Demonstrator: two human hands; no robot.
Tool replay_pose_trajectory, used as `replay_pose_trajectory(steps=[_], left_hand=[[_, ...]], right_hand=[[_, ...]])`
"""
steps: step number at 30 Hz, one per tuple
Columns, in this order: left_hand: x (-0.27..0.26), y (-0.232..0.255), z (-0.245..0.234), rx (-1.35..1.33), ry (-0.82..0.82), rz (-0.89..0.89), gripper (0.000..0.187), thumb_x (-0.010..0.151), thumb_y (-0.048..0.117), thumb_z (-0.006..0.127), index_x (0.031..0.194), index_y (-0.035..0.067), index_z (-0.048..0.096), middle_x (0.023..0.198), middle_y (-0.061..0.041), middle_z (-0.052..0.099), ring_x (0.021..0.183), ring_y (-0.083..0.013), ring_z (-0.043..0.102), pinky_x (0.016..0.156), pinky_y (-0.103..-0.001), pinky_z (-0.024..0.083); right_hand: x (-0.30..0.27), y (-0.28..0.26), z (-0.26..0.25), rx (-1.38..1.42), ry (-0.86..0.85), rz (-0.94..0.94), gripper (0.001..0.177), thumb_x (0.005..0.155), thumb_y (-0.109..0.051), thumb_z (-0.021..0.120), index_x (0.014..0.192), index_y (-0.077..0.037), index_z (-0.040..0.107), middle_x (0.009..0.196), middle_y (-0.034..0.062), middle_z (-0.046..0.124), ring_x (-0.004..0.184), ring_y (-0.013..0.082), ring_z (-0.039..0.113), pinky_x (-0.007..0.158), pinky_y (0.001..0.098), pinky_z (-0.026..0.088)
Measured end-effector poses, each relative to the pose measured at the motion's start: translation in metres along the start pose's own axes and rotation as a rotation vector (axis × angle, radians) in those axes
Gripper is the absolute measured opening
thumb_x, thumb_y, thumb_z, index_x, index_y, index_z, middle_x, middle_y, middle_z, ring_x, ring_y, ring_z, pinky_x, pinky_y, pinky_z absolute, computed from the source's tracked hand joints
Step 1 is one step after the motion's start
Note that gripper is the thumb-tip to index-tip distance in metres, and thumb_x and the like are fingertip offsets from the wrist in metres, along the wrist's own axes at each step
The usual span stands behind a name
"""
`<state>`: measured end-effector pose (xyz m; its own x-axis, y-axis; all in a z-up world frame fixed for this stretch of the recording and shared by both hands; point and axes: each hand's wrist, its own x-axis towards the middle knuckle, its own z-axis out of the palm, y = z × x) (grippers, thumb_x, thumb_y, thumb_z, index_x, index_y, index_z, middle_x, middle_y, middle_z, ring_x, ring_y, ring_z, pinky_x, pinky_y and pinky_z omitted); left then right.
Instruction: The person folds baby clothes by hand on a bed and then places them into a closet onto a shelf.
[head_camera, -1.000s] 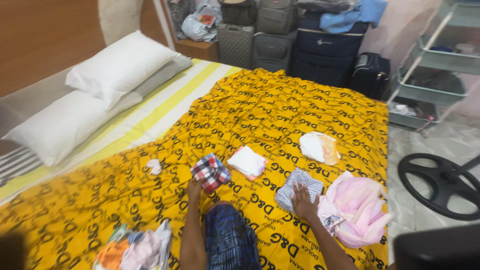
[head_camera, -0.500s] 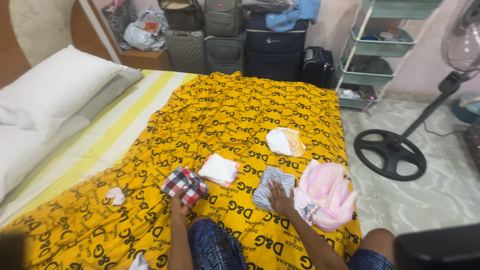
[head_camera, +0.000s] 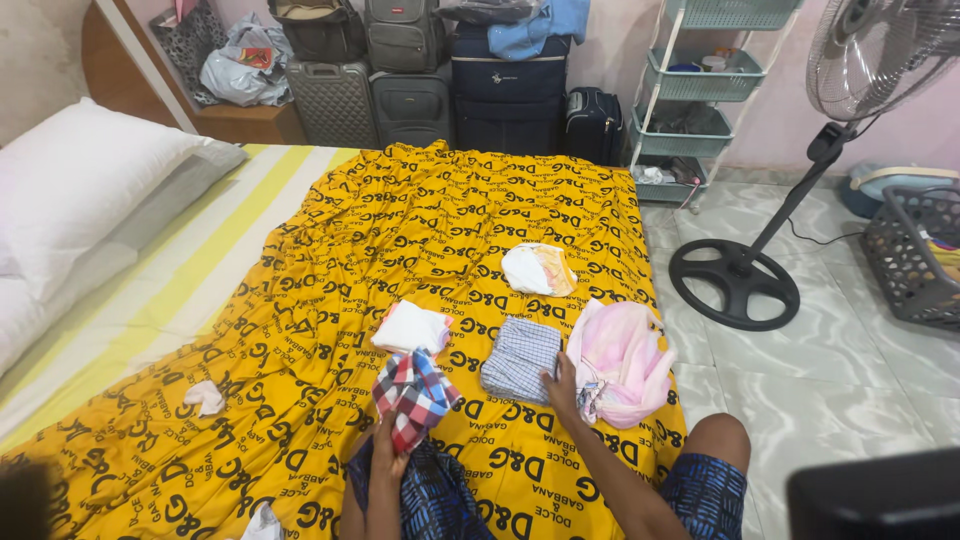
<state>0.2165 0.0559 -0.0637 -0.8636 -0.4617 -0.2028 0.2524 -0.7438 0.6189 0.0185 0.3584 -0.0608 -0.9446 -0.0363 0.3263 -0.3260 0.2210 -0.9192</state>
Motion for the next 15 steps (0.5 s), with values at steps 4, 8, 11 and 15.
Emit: replay_pose_trajectory(steps=[4, 8, 11, 15], left_hand=[[0.002, 0.001, 0.003, -0.106, -0.043, 0.050, 0.054, 0.102, 0.022, 0.055, 0.151, 0.005, 0.041, 0.138, -0.014, 0.062, 0.118, -0.0264, 0.066, 0.087, -0.041, 0.058], [0.004, 0.001, 0.006, -0.147, -0.055, 0.060, 0.051, 0.102, 0.021, 0.056, 0.149, 0.006, 0.044, 0.138, -0.012, 0.062, 0.119, -0.0252, 0.066, 0.093, -0.040, 0.058], [0.000, 0.001, 0.004, -0.210, -0.057, 0.068, 0.050, 0.101, 0.021, 0.057, 0.148, 0.006, 0.045, 0.138, -0.011, 0.062, 0.121, -0.0250, 0.064, 0.097, -0.042, 0.058], [-0.001, 0.003, 0.003, -0.338, -0.017, 0.063, 0.052, 0.100, 0.026, 0.059, 0.146, 0.005, 0.048, 0.136, -0.012, 0.063, 0.122, -0.0285, 0.062, 0.096, -0.048, 0.054]], right_hand=[[0.004, 0.006, 0.003, 0.443, -0.031, 0.305, 0.053, 0.091, -0.012, 0.066, 0.140, 0.005, 0.057, 0.129, 0.0174, 0.068, 0.115, 0.0259, 0.064, 0.099, 0.0376, 0.051], [0.008, -0.001, 0.014, 0.403, -0.009, 0.420, 0.048, 0.093, -0.016, 0.069, 0.134, 0.005, 0.054, 0.125, 0.0126, 0.069, 0.111, 0.0225, 0.064, 0.096, 0.0354, 0.051], [0.002, -0.019, 0.017, 0.103, -0.005, 0.517, 0.049, 0.090, -0.018, 0.074, 0.131, 0.002, 0.057, 0.121, 0.0166, 0.068, 0.109, 0.0286, 0.065, 0.096, 0.0390, 0.051], [-0.004, -0.038, 0.034, -0.519, 0.314, 0.142, 0.060, 0.073, -0.014, 0.079, 0.128, 0.000, 0.058, 0.120, 0.0239, 0.065, 0.112, 0.0409, 0.061, 0.093, 0.0498, 0.047]])
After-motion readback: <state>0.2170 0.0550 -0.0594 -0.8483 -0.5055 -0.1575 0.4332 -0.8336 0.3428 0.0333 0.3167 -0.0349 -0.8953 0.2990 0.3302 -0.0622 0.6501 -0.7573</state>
